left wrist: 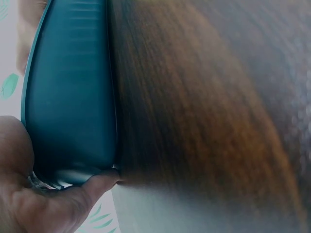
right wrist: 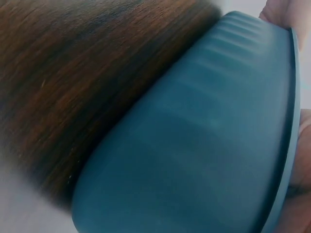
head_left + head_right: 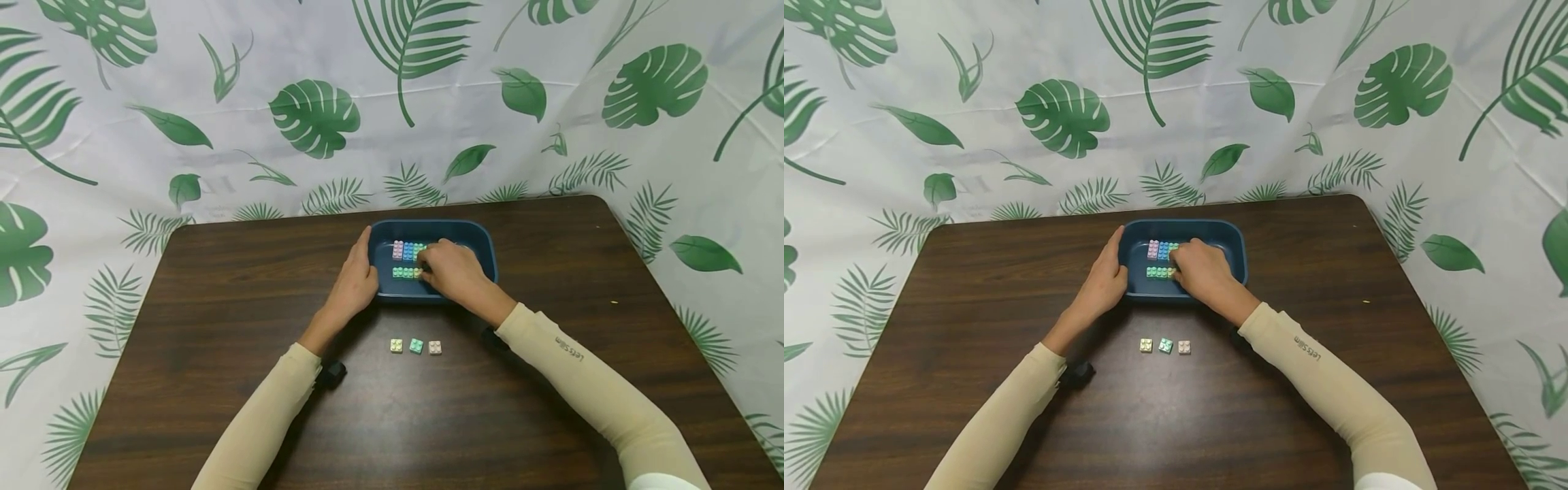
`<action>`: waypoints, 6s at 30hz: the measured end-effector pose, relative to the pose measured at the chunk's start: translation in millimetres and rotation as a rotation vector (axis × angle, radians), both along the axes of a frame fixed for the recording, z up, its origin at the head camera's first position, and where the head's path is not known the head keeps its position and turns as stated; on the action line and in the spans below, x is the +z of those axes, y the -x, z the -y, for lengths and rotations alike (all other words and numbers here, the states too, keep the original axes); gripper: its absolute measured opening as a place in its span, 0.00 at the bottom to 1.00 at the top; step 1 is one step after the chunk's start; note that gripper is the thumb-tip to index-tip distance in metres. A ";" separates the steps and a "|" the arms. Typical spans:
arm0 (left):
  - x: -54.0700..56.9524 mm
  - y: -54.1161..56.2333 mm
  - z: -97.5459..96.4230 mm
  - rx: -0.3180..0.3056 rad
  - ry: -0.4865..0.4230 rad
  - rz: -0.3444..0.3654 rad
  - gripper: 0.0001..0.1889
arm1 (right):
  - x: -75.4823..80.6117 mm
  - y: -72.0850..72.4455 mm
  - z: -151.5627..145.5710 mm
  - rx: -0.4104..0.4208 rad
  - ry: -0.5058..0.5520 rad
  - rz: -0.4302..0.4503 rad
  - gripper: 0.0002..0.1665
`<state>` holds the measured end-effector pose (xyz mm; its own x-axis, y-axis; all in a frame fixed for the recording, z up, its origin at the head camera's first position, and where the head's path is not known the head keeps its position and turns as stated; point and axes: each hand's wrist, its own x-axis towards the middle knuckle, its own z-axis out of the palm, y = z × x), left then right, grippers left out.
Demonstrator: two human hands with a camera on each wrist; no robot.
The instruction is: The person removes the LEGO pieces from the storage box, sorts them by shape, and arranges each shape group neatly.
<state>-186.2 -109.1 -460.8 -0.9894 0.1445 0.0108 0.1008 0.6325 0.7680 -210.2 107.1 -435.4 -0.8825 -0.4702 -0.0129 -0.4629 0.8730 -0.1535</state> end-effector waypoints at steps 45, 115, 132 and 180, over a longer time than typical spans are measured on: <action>-0.3 2.7 -0.2 -0.011 0.011 0.002 0.40 | 29.3 -106.5 -33.0 0.041 0.126 -0.177 0.13; 2.7 1.9 1.6 -0.023 0.036 0.010 0.39 | 20.6 -32.9 -37.6 0.329 0.492 0.209 0.08; 2.9 2.4 1.5 -0.038 0.038 0.008 0.40 | 0.0 1.8 -14.2 0.128 0.331 0.024 0.18; 1.5 -1.0 2.7 -0.039 0.052 0.014 0.41 | -8.2 4.5 2.3 0.137 0.099 -0.146 0.14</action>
